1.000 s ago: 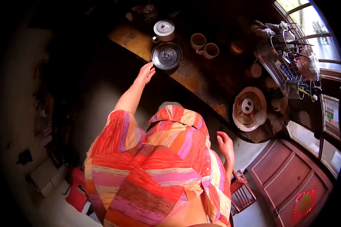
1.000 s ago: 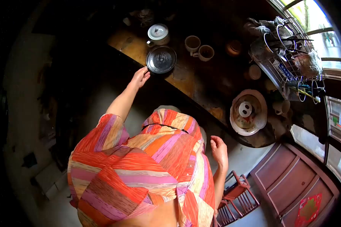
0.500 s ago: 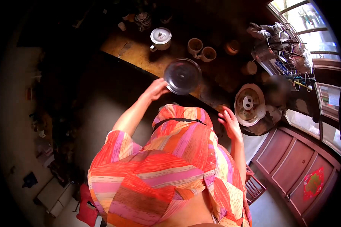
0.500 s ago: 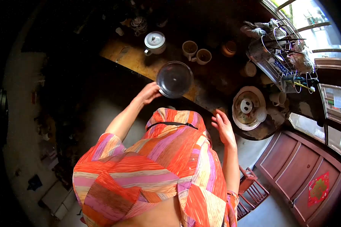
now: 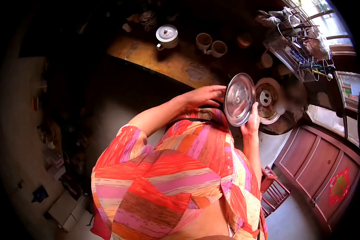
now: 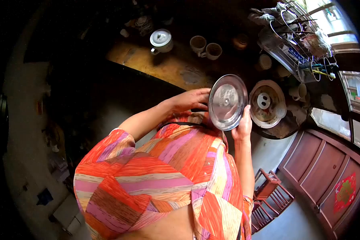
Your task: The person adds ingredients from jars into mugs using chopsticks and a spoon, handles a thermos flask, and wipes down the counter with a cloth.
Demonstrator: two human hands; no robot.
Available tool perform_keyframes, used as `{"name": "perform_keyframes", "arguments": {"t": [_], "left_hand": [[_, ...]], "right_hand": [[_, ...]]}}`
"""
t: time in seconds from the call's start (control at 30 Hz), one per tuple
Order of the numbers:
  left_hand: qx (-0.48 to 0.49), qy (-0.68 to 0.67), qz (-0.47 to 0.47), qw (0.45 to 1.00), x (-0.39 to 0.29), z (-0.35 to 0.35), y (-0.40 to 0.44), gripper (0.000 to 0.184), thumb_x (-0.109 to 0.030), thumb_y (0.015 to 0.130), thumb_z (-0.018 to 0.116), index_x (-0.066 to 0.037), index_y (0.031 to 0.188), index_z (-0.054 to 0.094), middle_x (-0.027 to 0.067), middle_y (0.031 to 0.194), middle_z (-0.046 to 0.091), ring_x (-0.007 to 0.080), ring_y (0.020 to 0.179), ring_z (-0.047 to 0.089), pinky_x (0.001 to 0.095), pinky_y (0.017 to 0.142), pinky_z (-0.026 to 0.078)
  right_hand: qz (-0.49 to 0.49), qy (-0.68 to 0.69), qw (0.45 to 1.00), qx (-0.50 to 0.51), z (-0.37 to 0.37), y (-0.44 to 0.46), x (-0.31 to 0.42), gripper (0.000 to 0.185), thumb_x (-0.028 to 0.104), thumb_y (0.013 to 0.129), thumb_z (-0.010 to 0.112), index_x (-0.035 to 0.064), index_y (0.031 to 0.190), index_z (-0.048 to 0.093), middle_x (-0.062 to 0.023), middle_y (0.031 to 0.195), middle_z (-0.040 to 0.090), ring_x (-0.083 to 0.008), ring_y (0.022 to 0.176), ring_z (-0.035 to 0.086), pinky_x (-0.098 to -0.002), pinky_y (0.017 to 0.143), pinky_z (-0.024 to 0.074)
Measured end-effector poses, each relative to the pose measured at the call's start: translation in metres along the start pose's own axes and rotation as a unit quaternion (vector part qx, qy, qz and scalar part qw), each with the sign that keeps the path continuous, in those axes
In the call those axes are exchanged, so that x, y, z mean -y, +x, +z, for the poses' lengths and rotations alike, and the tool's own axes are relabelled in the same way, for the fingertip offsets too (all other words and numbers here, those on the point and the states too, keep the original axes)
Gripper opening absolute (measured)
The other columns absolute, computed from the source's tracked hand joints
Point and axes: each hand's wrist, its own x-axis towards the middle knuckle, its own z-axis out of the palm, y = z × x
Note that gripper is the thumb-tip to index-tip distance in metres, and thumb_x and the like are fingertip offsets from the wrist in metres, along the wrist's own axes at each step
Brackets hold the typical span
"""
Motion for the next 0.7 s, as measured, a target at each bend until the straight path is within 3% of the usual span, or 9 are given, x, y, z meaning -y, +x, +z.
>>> {"name": "perform_keyframes", "arguments": {"t": [0.1, 0.3, 0.37, 0.4, 0.43, 0.5, 0.57, 0.63, 0.7], "left_hand": [[0.035, -0.049, -0.029, 0.998, 0.019, 0.001, 0.023, 0.036, -0.026, 0.095, 0.052, -0.002, 0.122, 0.054, 0.0072, 0.120, 0.059, 0.0160, 0.105, 0.058, 0.0340, 0.096, 0.045], [0.003, -0.268, -0.053, 0.962, 0.027, 0.004, 0.042, 0.033, -0.024, 0.092, 0.055, -0.004, 0.118, 0.057, 0.0086, 0.115, 0.062, 0.0165, 0.101, 0.060, 0.0347, 0.094, 0.048], [-0.050, -0.169, 0.007, 0.984, 0.020, -0.031, 0.061, 0.029, -0.019, 0.090, 0.058, -0.006, 0.116, 0.059, 0.0077, 0.111, 0.063, 0.0177, 0.099, 0.061, 0.0333, 0.091, 0.048], [-0.120, 0.010, 0.096, 0.988, 0.002, -0.045, 0.064, 0.026, -0.018, 0.088, 0.059, -0.004, 0.111, 0.061, 0.0071, 0.106, 0.064, 0.0163, 0.096, 0.061, 0.0326, 0.087, 0.049], [-0.181, 0.190, 0.182, 0.948, -0.024, -0.057, 0.065, 0.024, -0.016, 0.086, 0.061, -0.002, 0.105, 0.064, 0.0065, 0.101, 0.066, 0.0150, 0.093, 0.061, 0.0320, 0.083, 0.050], [-0.257, 0.396, 0.214, 0.855, -0.074, -0.078, 0.065, 0.024, -0.014, 0.081, 0.064, -0.002, 0.101, 0.065, 0.0092, 0.102, 0.066, 0.0201, 0.095, 0.062, 0.0316, 0.081, 0.049], [-0.312, 0.573, 0.267, 0.710, -0.097, -0.113, 0.086, 0.026, -0.017, 0.077, 0.067, -0.003, 0.099, 0.066, 0.0127, 0.099, 0.065, 0.0257, 0.095, 0.062, 0.0343, 0.082, 0.049], [-0.306, 0.655, 0.266, 0.637, -0.106, -0.140, 0.111, 0.027, -0.018, 0.074, 0.068, -0.006, 0.098, 0.067, 0.0151, 0.099, 0.064, 0.0315, 0.096, 0.060, 0.0377, 0.083, 0.048], [-0.296, 0.671, 0.253, 0.631, -0.104, -0.157, 0.137, 0.026, -0.020, 0.074, 0.067, -0.006, 0.096, 0.068, 0.0155, 0.100, 0.064, 0.0334, 0.097, 0.059, 0.0397, 0.084, 0.048]], "right_hand": [[0.046, -0.032, 0.998, -0.012, 0.002, -0.002, -0.010, 0.044, 0.036, 0.101, 0.034, 0.0006, 0.120, 0.051, -0.0110, 0.111, 0.060, -0.0203, 0.098, 0.060, -0.0351, 0.089, 0.0495], [-0.004, -0.022, 1.000, -0.006, -0.016, 0.009, -0.027, 0.044, 0.038, 0.101, 0.035, 0.0035, 0.126, 0.047, -0.0096, 0.113, 0.059, -0.0195, 0.101, 0.058, -0.0377, 0.087, 0.0498], [0.029, -0.069, 0.997, 0.023, -0.012, 0.000, -0.018, 0.051, 0.040, 0.099, 0.040, 0.0089, 0.139, 0.035, -0.0098, 0.118, 0.057, -0.0168, 0.103, 0.056, -0.0344, 0.087, 0.0483], [0.051, -0.100, 0.994, 0.000, -0.016, -0.002, -0.019, 0.050, 0.038, 0.099, 0.042, 0.0080, 0.138, 0.035, -0.0098, 0.116, 0.058, -0.0163, 0.101, 0.056, -0.0326, 0.084, 0.0491], [0.072, -0.132, 0.988, -0.023, -0.023, -0.004, -0.018, 0.050, 0.036, 0.098, 0.045, 0.0072, 0.138, 0.036, -0.0099, 0.114, 0.058, -0.0158, 0.098, 0.057, -0.0308, 0.082, 0.0499], [0.111, -0.172, 0.979, -0.019, -0.049, -0.007, -0.022, 0.040, 0.026, 0.097, 0.048, 0.0051, 0.131, 0.044, -0.0078, 0.108, 0.061, -0.0144, 0.090, 0.059, -0.0281, 0.080, 0.0504], [0.123, -0.189, 0.973, -0.038, -0.066, -0.014, -0.028, 0.034, 0.023, 0.097, 0.048, 0.0045, 0.126, 0.049, -0.0075, 0.107, 0.061, -0.0141, 0.090, 0.059, -0.0285, 0.080, 0.0507], [0.126, -0.187, 0.973, -0.049, -0.078, -0.022, -0.034, 0.034, 0.023, 0.097, 0.049, 0.0043, 0.125, 0.050, -0.0073, 0.107, 0.061, -0.0138, 0.090, 0.059, -0.0280, 0.080, 0.0510], [0.127, -0.186, 0.972, -0.061, -0.082, -0.027, -0.034, 0.034, 0.023, 0.096, 0.051, 0.0040, 0.124, 0.050, -0.0070, 0.106, 0.061, -0.0136, 0.089, 0.060, -0.0275, 0.079, 0.0512]]}}
